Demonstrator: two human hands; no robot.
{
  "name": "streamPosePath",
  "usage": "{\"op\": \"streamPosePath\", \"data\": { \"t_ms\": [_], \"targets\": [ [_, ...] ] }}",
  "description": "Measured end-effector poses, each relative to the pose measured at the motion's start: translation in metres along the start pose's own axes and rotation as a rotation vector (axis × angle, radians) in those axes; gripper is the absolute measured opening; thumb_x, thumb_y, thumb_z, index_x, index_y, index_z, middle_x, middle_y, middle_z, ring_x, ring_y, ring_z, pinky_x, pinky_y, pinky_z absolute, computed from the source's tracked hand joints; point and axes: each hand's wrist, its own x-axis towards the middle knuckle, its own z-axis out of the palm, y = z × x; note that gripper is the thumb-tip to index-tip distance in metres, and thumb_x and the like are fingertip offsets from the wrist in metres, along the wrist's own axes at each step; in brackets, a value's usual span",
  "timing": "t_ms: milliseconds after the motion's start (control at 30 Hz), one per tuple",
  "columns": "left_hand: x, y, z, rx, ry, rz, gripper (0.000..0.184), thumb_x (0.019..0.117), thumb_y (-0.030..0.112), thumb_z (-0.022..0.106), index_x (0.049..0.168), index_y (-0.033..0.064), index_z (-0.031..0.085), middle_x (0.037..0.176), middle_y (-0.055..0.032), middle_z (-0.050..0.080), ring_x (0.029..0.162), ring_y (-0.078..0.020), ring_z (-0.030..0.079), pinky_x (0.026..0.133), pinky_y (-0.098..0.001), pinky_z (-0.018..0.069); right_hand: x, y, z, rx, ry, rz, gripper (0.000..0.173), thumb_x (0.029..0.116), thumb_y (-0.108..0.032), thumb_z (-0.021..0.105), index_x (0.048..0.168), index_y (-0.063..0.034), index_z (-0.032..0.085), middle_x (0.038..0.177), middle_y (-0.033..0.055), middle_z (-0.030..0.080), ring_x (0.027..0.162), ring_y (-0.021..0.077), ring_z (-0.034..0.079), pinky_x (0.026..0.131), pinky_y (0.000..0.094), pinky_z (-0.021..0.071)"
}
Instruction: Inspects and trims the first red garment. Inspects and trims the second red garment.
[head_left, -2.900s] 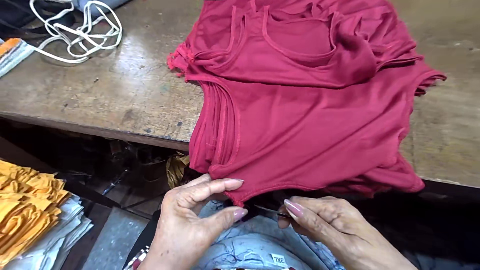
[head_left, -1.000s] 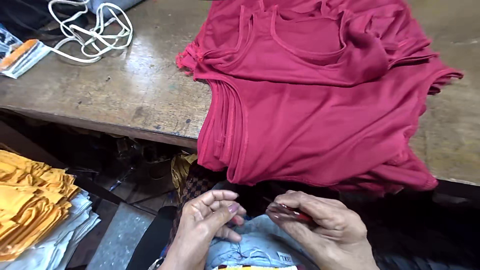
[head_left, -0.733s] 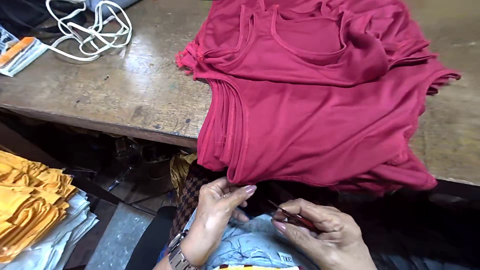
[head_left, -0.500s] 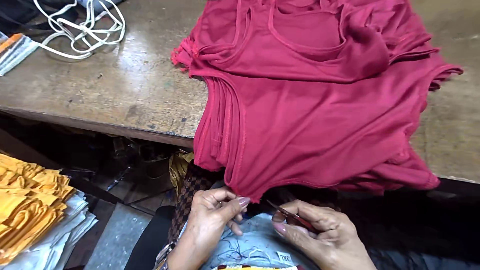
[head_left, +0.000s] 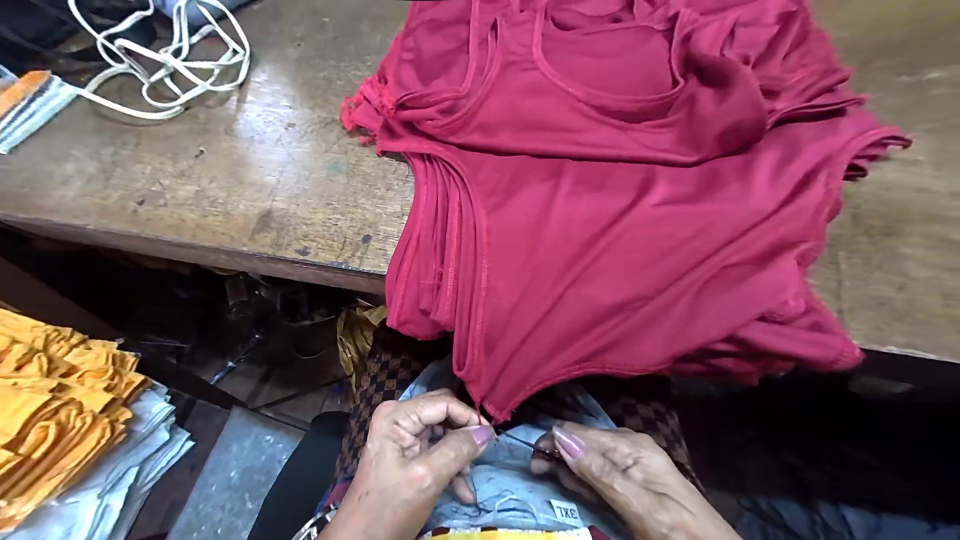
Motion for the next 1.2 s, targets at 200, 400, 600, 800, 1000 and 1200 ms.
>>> {"op": "streamPosePath", "data": {
  "t_ms": [200,400,600,800,1000,1200],
  "targets": [
    [-0.007,0.004,0.002,-0.006,0.025,0.003,0.009,0.0937,0.008,0.069,0.09,0.0018,0.075,0.081,-0.0061,0.07,0.059,-0.0121,0.067,0.05,-0.0268,0.0598,0.007,-0.006,0.008,0.04,0.003,0.04,0.038,0.1093,-0.027,0.046,0.089,-0.0072,0.072,0.066,-0.0075,0.056,0.057,-0.0033,0.046,0.051,0.0155,0.0373],
    [-0.007,0.006,0.002,-0.008,0.028,-0.005,0.009,0.0937,0.007,0.069,0.089,0.0019,0.075,0.078,-0.0062,0.071,0.058,-0.012,0.067,0.05,-0.0268,0.0596,0.008,-0.008,0.013,0.049,0.052,0.059,0.039,0.1094,-0.027,0.046,0.089,-0.0076,0.073,0.065,-0.0075,0.056,0.056,-0.0027,0.046,0.051,0.0156,0.0366],
    [-0.006,0.005,0.007,-0.034,0.01,-0.019,0.009,0.0939,0.005,0.067,0.089,0.0012,0.074,0.077,-0.0061,0.071,0.058,-0.0118,0.067,0.05,-0.0267,0.0596,0.008,-0.007,0.013,-0.059,0.089,0.05,0.04,0.109,-0.03,0.048,0.087,-0.0087,0.073,0.067,-0.0053,0.059,0.058,0.0004,0.05,0.052,0.0192,0.0394],
    [-0.006,0.003,0.009,-0.052,0.022,-0.018,0.009,0.0941,0.006,0.068,0.089,0.0012,0.074,0.076,-0.0063,0.071,0.058,-0.0121,0.067,0.05,-0.0268,0.0596,0.002,-0.016,0.012,-0.111,0.071,0.059,0.04,0.1104,-0.027,0.045,0.09,-0.0053,0.072,0.067,-0.0023,0.059,0.057,0.0026,0.051,0.052,0.0214,0.041],
    [-0.006,0.002,0.009,-0.043,0.031,-0.006,0.01,0.0936,0.006,0.067,0.089,0.0007,0.074,0.075,-0.0076,0.071,0.057,-0.0127,0.067,0.05,-0.0272,0.0597,0.002,-0.014,0.017,-0.173,0.161,0.059,0.041,0.1095,-0.029,0.047,0.083,-0.0089,0.071,0.063,-0.0049,0.057,0.054,0.0017,0.049,0.05,0.0223,0.0386],
    [-0.006,0.002,0.008,-0.04,0.004,0.005,0.01,0.0932,0.006,0.068,0.087,0.0008,0.074,0.077,-0.0072,0.07,0.057,-0.0132,0.067,0.051,-0.0277,0.0604,0.005,-0.008,0.021,-0.254,0.21,0.033,0.043,0.1091,-0.032,0.045,0.079,-0.0125,0.069,0.059,-0.0065,0.054,0.052,0.0017,0.047,0.048,0.024,0.0361]
  ]
}}
